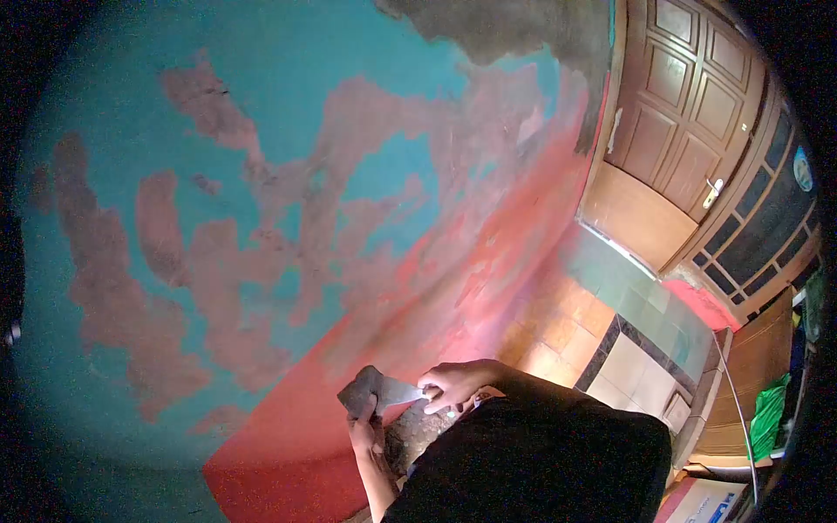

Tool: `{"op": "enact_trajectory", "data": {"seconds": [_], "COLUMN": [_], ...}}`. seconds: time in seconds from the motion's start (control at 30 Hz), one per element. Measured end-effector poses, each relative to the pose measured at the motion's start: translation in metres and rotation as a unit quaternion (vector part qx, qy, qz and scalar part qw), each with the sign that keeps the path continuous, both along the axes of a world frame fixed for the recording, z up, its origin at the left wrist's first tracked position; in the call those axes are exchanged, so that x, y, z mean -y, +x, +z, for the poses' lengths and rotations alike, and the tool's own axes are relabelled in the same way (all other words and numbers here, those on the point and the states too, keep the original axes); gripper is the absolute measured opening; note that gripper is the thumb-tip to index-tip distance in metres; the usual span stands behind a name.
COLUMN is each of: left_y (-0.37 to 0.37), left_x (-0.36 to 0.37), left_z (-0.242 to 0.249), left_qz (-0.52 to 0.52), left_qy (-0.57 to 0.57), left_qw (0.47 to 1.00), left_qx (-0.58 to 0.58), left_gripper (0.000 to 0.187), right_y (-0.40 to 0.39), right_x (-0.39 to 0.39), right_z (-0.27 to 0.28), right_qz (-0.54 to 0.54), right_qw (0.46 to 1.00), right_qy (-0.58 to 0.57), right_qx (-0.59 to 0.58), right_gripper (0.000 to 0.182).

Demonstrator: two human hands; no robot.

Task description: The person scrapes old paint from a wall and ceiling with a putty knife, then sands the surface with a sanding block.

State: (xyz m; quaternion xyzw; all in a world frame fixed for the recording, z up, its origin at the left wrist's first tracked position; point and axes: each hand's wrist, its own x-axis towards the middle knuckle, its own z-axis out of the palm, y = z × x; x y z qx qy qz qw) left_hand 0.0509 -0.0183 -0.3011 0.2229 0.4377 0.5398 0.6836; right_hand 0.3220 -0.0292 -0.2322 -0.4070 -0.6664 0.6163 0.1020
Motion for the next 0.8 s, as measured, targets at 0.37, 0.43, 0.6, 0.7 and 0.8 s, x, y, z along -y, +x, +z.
{"op": "enact_trajectory", "data": {"seconds": [0.37,0.43,0.6,0.7,0.8], "left_y": [0.04,0.05,0.061,0.059,0.076], "left_x": [-0.015,-0.014,-0.017,-0.026,-0.029], "left_z": [0.015,0.035,0.061,0.064,0.094], "left_qz": [0.026,0.041,0.063,0.033,0.015], "left_qy": [0.042,0.065,0.182,0.222,0.266], "left_qw": [0.997,0.991,0.934,0.902,0.835], "left_qx": [-0.059,-0.107,-0.302,-0.37,-0.481], "left_gripper": [0.029,0.03,0.029,0.026,0.023], "right_y": [0.038,0.048,0.077,0.085,0.087], "right_x": [0.024,0.028,0.021,0.015,0.006], "right_z": [-0.045,-0.015,0.013,0.029,0.051], "right_qz": [-0.222,-0.284,-0.399,-0.471,-0.513], "right_qw": [0.956,0.942,0.856,0.788,0.746], "right_qy": [0.164,0.136,0.226,0.184,0.169], "right_qx": [-0.104,-0.118,-0.238,-0.35,-0.389], "right_gripper": [0.035,0.028,0.02,0.025,0.024]}}
